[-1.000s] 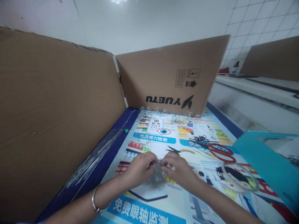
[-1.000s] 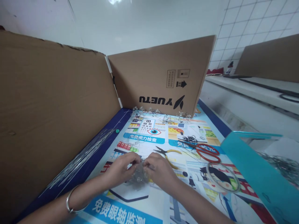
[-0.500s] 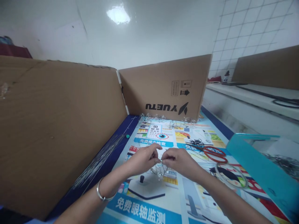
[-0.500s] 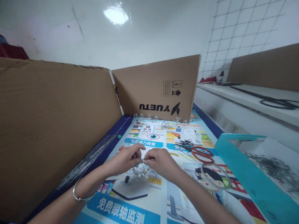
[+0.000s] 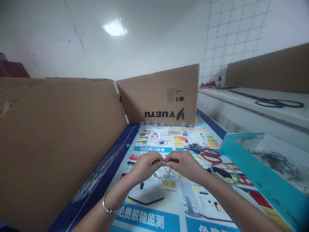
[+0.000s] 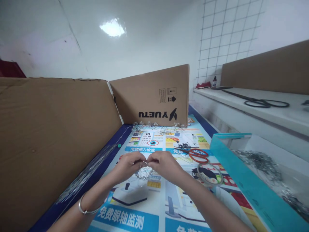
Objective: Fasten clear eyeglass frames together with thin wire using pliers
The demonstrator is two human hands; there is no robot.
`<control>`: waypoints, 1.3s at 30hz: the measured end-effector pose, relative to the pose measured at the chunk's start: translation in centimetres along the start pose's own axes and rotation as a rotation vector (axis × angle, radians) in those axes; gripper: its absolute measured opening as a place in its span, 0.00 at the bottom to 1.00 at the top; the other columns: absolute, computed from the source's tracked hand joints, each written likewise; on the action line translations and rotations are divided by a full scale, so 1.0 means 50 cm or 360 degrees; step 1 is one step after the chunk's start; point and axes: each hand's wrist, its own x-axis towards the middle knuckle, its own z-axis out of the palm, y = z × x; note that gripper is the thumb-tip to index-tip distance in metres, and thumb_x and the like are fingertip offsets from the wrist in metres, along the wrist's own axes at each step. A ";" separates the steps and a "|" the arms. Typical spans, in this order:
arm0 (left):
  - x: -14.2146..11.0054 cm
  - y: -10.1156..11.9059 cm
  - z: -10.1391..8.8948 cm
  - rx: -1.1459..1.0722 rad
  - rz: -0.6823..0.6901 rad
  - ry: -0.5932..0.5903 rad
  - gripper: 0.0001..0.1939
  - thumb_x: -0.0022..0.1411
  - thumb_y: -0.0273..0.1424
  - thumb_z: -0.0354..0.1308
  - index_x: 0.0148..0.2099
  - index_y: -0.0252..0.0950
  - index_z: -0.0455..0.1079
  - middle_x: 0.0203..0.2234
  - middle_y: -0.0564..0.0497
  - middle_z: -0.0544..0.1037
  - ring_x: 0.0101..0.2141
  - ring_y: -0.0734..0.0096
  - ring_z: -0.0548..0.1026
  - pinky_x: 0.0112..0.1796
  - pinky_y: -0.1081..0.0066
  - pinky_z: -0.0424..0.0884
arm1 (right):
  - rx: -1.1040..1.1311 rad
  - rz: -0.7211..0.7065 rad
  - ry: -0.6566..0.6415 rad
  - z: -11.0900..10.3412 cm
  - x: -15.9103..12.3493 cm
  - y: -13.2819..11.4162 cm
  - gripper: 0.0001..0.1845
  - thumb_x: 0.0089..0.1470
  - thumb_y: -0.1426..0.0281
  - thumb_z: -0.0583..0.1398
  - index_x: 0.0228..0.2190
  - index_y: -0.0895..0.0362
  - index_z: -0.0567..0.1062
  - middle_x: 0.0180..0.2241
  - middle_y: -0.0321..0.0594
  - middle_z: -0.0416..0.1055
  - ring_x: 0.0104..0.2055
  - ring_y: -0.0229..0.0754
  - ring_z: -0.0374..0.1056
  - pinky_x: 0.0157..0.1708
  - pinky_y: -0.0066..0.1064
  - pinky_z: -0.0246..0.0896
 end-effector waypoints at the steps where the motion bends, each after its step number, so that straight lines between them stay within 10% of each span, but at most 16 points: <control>1: -0.003 -0.001 0.000 -0.0021 0.0026 0.0069 0.06 0.57 0.22 0.55 0.32 0.37 0.71 0.27 0.54 0.76 0.30 0.74 0.72 0.32 0.76 0.64 | 0.0035 -0.0004 0.0059 -0.004 -0.006 0.002 0.06 0.45 0.73 0.57 0.24 0.53 0.75 0.26 0.32 0.72 0.28 0.37 0.64 0.30 0.27 0.54; 7: -0.015 -0.011 0.011 -0.0014 0.0258 0.0368 0.06 0.57 0.20 0.55 0.32 0.36 0.69 0.25 0.53 0.75 0.28 0.75 0.71 0.31 0.76 0.64 | 0.0265 0.0243 0.0505 0.013 -0.072 0.055 0.06 0.48 0.66 0.56 0.25 0.54 0.70 0.24 0.35 0.65 0.26 0.39 0.59 0.28 0.30 0.53; 16: -0.025 -0.008 0.056 0.0101 0.0311 0.0583 0.08 0.59 0.20 0.50 0.32 0.35 0.67 0.25 0.51 0.73 0.29 0.73 0.70 0.31 0.75 0.66 | 0.0975 0.0488 0.0259 0.119 -0.105 0.085 0.15 0.43 0.62 0.59 0.33 0.57 0.73 0.21 0.31 0.59 0.19 0.32 0.52 0.20 0.26 0.48; 26: -0.033 -0.003 0.085 -0.0011 -0.0016 0.0540 0.06 0.58 0.21 0.51 0.31 0.36 0.67 0.25 0.52 0.73 0.28 0.72 0.70 0.30 0.74 0.65 | 0.2256 0.0708 -0.0137 0.125 -0.120 0.075 0.28 0.39 0.71 0.63 0.46 0.54 0.68 0.16 0.26 0.54 0.15 0.28 0.46 0.17 0.24 0.35; 39: -0.035 -0.004 0.093 -0.0045 -0.0057 0.0442 0.06 0.58 0.22 0.52 0.31 0.36 0.67 0.25 0.53 0.73 0.28 0.73 0.70 0.31 0.75 0.64 | 0.2185 0.0733 -0.0385 0.125 -0.127 0.078 0.14 0.40 0.67 0.64 0.29 0.54 0.65 0.13 0.24 0.53 0.14 0.28 0.45 0.16 0.24 0.36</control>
